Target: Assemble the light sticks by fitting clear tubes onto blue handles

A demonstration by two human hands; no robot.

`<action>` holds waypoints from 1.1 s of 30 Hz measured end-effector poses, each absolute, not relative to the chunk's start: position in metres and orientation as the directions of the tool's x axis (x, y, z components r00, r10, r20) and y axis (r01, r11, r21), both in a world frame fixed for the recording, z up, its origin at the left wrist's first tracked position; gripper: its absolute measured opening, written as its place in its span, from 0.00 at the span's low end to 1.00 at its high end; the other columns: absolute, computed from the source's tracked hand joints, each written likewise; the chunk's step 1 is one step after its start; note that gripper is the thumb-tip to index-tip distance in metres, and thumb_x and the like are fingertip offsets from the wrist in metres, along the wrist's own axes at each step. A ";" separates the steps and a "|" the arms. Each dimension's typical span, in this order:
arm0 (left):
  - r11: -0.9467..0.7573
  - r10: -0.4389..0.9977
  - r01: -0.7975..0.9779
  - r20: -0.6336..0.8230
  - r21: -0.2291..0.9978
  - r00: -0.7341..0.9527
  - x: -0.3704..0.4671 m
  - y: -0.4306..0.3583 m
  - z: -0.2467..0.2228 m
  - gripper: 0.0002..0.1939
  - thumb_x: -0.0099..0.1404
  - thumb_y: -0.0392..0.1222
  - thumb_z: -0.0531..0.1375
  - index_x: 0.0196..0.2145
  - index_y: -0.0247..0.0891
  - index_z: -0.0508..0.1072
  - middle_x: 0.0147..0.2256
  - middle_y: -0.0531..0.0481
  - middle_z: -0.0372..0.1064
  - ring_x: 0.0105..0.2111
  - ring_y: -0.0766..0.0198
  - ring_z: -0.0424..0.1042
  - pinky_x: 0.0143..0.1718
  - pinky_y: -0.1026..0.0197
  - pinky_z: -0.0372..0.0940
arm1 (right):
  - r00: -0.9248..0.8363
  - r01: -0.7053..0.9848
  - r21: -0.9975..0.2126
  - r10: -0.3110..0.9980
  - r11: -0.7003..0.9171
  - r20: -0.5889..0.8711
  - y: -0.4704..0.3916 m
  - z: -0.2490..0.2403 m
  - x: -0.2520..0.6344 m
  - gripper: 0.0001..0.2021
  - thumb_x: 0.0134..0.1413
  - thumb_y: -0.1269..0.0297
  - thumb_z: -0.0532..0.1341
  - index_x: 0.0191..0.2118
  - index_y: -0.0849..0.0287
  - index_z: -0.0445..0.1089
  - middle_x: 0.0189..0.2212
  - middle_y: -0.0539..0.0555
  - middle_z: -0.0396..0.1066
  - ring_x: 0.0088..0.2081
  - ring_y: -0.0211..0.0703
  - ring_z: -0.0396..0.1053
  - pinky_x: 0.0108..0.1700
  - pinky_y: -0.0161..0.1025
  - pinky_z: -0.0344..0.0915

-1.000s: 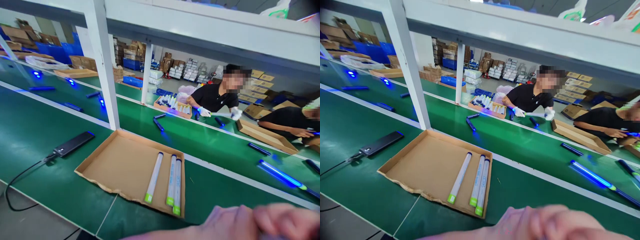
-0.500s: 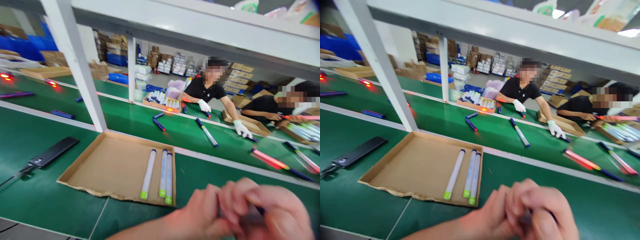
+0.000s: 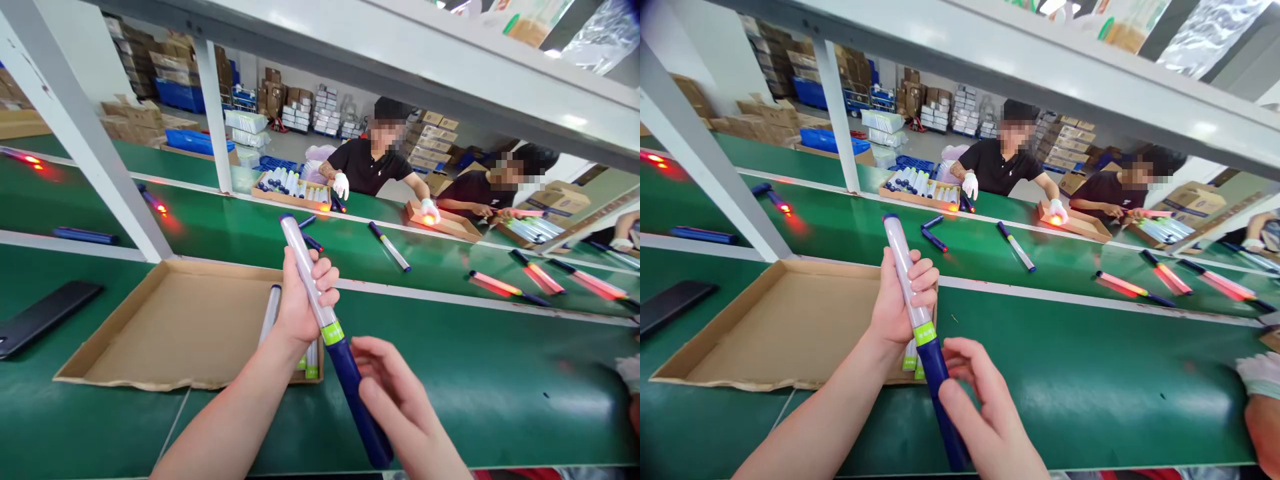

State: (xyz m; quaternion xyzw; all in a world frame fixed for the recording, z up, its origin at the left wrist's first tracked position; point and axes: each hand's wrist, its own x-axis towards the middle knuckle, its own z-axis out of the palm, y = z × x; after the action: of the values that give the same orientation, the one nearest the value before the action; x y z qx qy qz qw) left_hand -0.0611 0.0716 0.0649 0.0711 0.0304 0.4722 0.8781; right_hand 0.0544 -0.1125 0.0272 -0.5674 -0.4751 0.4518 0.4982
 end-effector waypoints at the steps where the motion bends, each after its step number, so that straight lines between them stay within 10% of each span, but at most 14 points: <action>1: 0.529 0.840 -0.831 0.032 0.171 0.541 -0.059 0.071 0.064 0.23 0.80 0.61 0.49 0.37 0.40 0.65 0.26 0.60 0.50 0.20 0.73 0.55 0.15 0.75 0.50 | 0.111 0.122 -0.989 0.992 -0.079 -0.065 -0.117 0.026 0.049 0.21 0.71 0.47 0.64 0.64 0.43 0.67 0.59 0.56 0.74 0.57 0.52 0.73 0.60 0.48 0.72; 5: 0.254 0.929 -0.736 0.053 0.628 0.365 -0.057 0.079 0.041 0.22 0.76 0.66 0.53 0.45 0.43 0.64 0.32 0.56 0.58 0.27 0.68 0.65 0.25 0.69 0.64 | 0.205 0.404 -0.906 0.978 -0.129 -0.048 -0.090 0.007 0.056 0.27 0.71 0.48 0.62 0.69 0.45 0.60 0.56 0.57 0.74 0.48 0.52 0.78 0.50 0.49 0.77; 8: -0.176 0.962 0.014 0.169 0.984 0.217 -0.081 0.093 0.004 0.25 0.68 0.55 0.66 0.55 0.42 0.62 0.48 0.46 0.65 0.45 0.55 0.73 0.47 0.52 0.72 | 0.428 0.598 -0.766 0.902 -0.233 0.059 -0.014 -0.013 0.109 0.25 0.73 0.50 0.58 0.69 0.51 0.60 0.51 0.56 0.76 0.38 0.47 0.78 0.41 0.45 0.78; 11: -0.272 0.961 0.785 0.114 0.557 0.252 -0.120 0.101 -0.039 0.21 0.70 0.41 0.59 0.58 0.36 0.64 0.53 0.35 0.65 0.56 0.41 0.69 0.51 0.43 0.69 | 0.561 0.650 -0.658 0.824 -0.382 0.076 0.080 -0.020 0.177 0.20 0.73 0.56 0.63 0.64 0.59 0.66 0.51 0.58 0.76 0.44 0.49 0.78 0.47 0.50 0.77; 14: -0.187 0.965 0.927 -0.118 0.325 0.236 -0.151 0.099 -0.070 0.24 0.72 0.34 0.51 0.64 0.33 0.59 0.53 0.32 0.67 0.54 0.40 0.71 0.47 0.46 0.69 | 0.601 0.701 -0.515 0.797 -0.493 0.054 0.150 -0.023 0.219 0.18 0.71 0.57 0.67 0.60 0.59 0.71 0.56 0.59 0.74 0.51 0.53 0.76 0.53 0.55 0.76; 18: -0.131 0.949 0.838 -0.176 0.529 0.260 -0.168 0.101 -0.079 0.22 0.72 0.34 0.46 0.62 0.37 0.60 0.53 0.34 0.70 0.54 0.41 0.73 0.47 0.45 0.67 | 0.496 0.819 -0.351 0.867 -0.453 0.040 0.210 -0.038 0.211 0.18 0.72 0.58 0.66 0.62 0.57 0.71 0.62 0.60 0.70 0.57 0.56 0.73 0.58 0.59 0.74; 24: 0.011 0.985 0.210 -0.047 0.978 0.168 -0.161 0.110 -0.059 0.21 0.71 0.57 0.59 0.54 0.43 0.65 0.36 0.50 0.73 0.39 0.50 0.74 0.44 0.52 0.67 | 0.230 0.943 -0.222 0.968 -0.247 -0.102 0.268 -0.049 0.179 0.21 0.71 0.58 0.67 0.64 0.57 0.69 0.63 0.60 0.70 0.58 0.58 0.73 0.59 0.61 0.73; 33: 0.424 0.904 -0.518 -0.382 0.743 0.191 -0.132 0.095 -0.018 0.21 0.60 0.46 0.70 0.47 0.39 0.69 0.32 0.51 0.71 0.26 0.65 0.68 0.19 0.67 0.63 | 0.153 0.831 -0.482 0.947 -0.277 -0.281 0.225 -0.019 0.210 0.16 0.72 0.57 0.66 0.59 0.59 0.73 0.55 0.58 0.75 0.50 0.52 0.77 0.51 0.52 0.78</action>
State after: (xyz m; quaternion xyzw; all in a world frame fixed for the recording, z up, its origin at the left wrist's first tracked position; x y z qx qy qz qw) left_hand -0.1322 0.0949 -0.0179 0.2336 0.4134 0.4833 0.7355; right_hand 0.2102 0.2250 -0.0187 -0.7517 -0.5916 0.2711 0.1071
